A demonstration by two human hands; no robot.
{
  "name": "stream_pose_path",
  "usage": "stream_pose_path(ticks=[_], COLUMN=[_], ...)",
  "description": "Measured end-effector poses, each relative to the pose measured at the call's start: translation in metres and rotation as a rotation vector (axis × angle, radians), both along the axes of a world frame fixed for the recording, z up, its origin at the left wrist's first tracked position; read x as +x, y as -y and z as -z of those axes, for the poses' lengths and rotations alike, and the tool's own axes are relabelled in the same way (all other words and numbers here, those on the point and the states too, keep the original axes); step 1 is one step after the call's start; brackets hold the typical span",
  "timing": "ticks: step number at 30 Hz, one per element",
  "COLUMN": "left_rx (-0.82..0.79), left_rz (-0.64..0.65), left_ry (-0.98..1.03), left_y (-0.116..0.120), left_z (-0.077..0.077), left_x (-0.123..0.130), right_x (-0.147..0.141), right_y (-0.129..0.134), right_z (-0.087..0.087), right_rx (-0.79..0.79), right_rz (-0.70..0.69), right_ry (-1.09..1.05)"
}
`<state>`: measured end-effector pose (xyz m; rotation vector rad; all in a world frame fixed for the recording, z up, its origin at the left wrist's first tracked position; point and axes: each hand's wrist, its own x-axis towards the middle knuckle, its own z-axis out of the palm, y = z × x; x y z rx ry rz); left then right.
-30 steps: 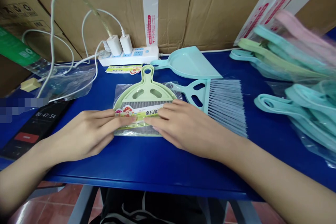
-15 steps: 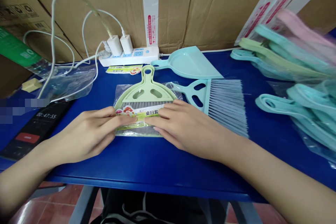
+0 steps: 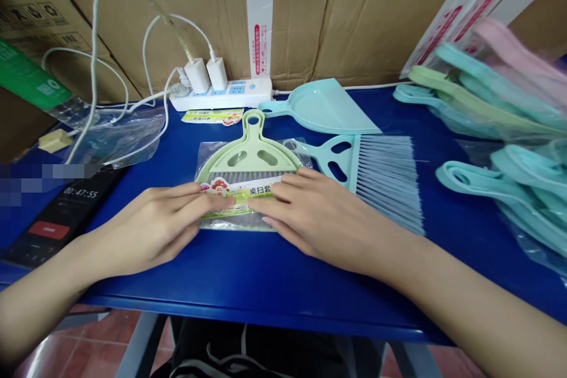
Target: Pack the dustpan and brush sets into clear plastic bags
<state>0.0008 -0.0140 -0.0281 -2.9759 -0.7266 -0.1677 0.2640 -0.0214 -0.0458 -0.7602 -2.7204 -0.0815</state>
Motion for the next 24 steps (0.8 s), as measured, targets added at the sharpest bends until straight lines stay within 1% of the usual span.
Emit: stream_pose_path(ticks=[4,7,11,15,20,24], left_rx=[0.146,0.186,0.134,0.04,0.008,0.018], left_rz=[0.066,0.08,0.088,0.05,0.037,0.05], left_ry=[0.03,0.069,0.077,0.03,-0.003,-0.004], left_y=[0.001,0.001,0.002,0.003,0.003,0.002], left_z=[0.001,0.001,0.001,0.002,0.002,0.002], left_x=[0.005,0.007,0.008,0.009,0.007,0.006], right_x=[0.001,0.001,0.001,0.001,0.005,0.007], right_y=[-0.001,-0.001,0.0,0.0,0.0,0.0], right_z=[0.001,0.002,0.004,0.004,-0.004,-0.009], right_rx=[-0.027,-0.034,-0.016,-0.016,-0.074,-0.04], right_rz=[-0.005,0.003,0.003,0.01,0.012,0.026], right_ry=[-0.002,0.006,0.015,0.01,-0.048,-0.052])
